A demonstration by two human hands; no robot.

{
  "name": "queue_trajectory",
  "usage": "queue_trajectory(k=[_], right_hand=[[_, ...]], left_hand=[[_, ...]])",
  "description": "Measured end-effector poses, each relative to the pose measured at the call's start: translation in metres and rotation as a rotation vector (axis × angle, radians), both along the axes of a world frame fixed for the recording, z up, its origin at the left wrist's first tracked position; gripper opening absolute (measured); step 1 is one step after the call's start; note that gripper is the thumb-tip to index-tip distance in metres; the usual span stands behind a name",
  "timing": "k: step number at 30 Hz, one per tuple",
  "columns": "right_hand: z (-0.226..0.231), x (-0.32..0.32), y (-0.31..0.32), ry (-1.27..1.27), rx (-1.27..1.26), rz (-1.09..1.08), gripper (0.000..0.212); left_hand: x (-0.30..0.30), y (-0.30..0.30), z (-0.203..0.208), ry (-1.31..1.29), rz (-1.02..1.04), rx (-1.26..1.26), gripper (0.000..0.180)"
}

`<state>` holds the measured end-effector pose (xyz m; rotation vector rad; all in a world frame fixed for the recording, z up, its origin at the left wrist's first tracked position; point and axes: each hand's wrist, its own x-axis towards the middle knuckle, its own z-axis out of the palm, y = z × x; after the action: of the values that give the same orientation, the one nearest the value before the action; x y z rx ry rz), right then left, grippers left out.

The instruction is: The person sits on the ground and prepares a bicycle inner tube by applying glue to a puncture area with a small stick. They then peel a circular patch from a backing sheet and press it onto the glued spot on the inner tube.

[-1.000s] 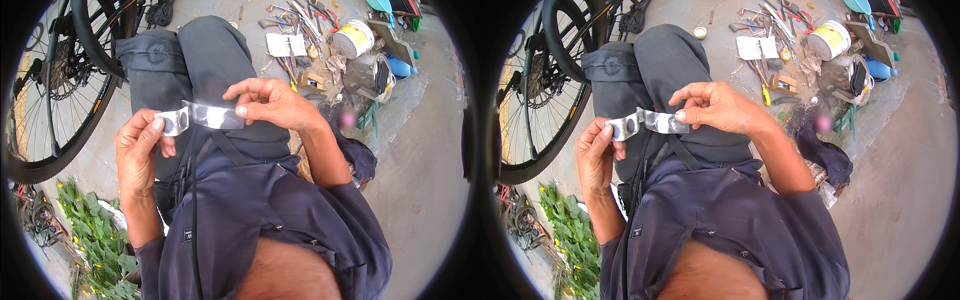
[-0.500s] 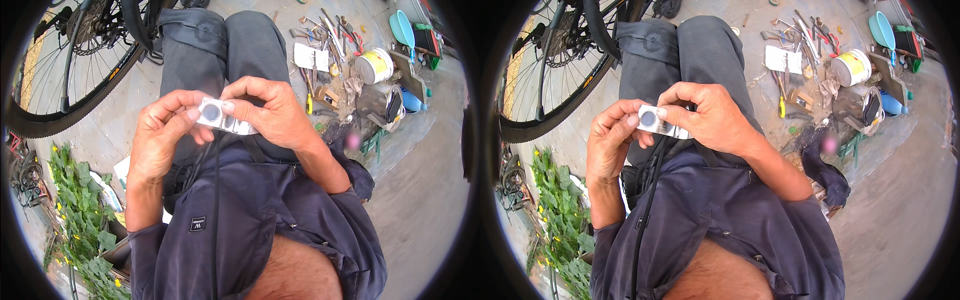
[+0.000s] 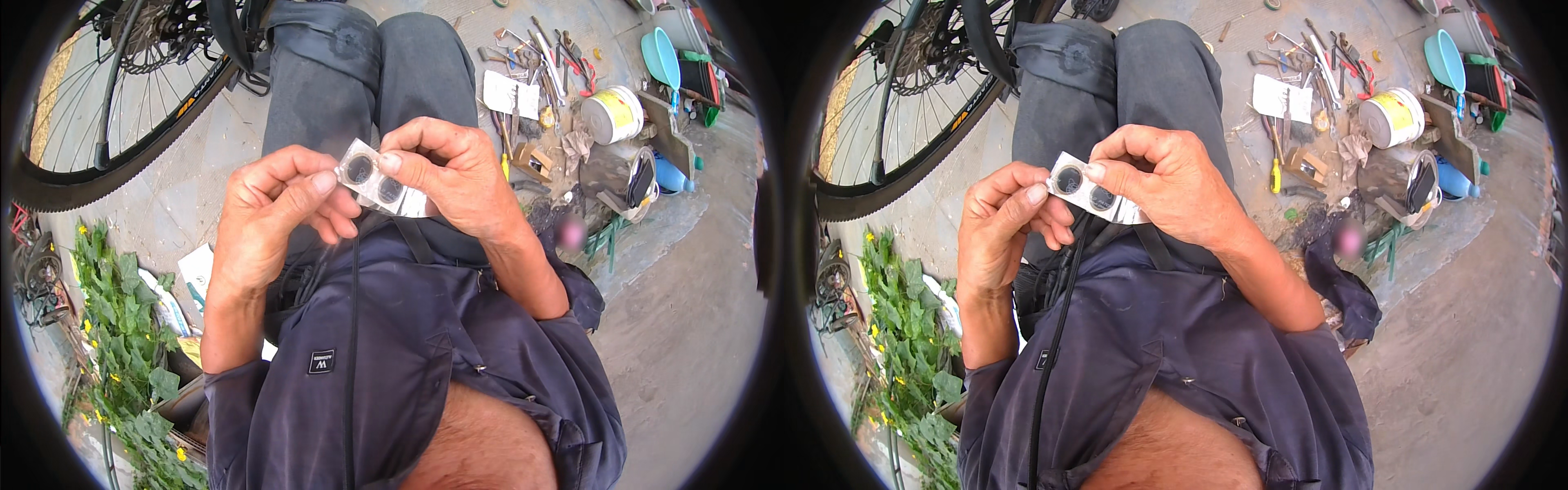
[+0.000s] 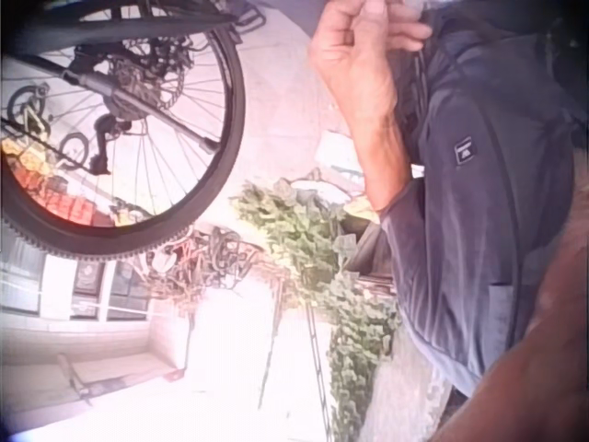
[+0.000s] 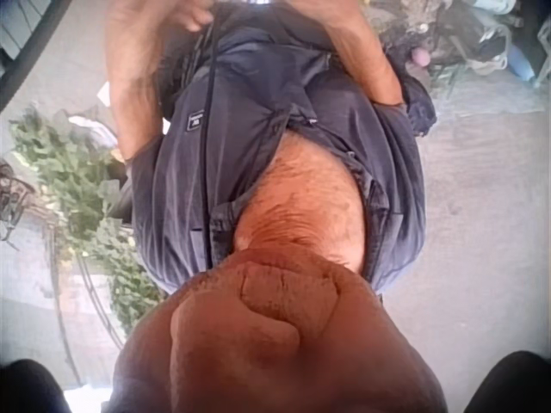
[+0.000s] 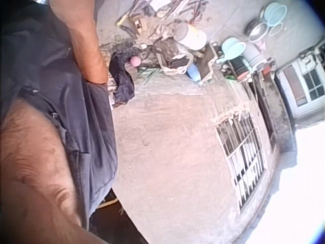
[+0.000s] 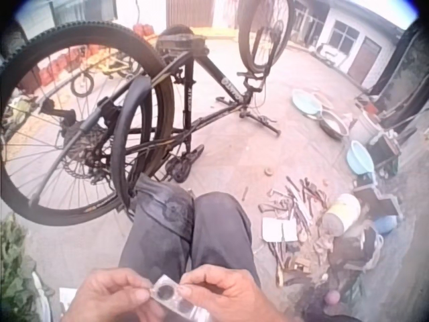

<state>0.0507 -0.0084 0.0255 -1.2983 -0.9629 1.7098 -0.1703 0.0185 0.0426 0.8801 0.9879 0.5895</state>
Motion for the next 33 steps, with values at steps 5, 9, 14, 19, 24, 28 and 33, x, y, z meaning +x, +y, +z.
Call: queue_trajectory(k=[5,9,14,19,24,28,33], right_hand=[[-0.005,-0.001,-0.003,0.002,0.044,-0.022,0.014],[-0.016,-0.012,-0.007,-0.366,0.454,-0.146,0.013],[-0.008,-0.014,-0.014,-0.599,0.771,-0.186,0.021],[-0.004,-0.023,-0.024,-0.359,0.585,-0.172,0.018],[-0.004,-0.024,-0.026,-0.343,0.565,-0.177,0.019],[0.002,-0.026,-0.027,-0.399,0.538,-0.183,0.014],[0.004,-0.026,-0.027,-0.427,0.470,-0.168,0.009]], left_hand=[[0.003,0.001,0.004,-0.019,0.001,-0.059,0.012],[0.007,0.000,0.003,-0.026,0.007,-0.081,0.010],[0.013,-0.003,0.001,0.009,0.044,-0.020,0.009],[0.016,-0.008,0.001,-0.006,0.050,0.014,0.007],[0.021,-0.011,0.003,0.044,0.058,0.062,0.006],[0.026,-0.015,0.006,0.086,0.070,0.114,0.004],[0.029,-0.019,0.006,0.169,0.058,0.185,0.007]])
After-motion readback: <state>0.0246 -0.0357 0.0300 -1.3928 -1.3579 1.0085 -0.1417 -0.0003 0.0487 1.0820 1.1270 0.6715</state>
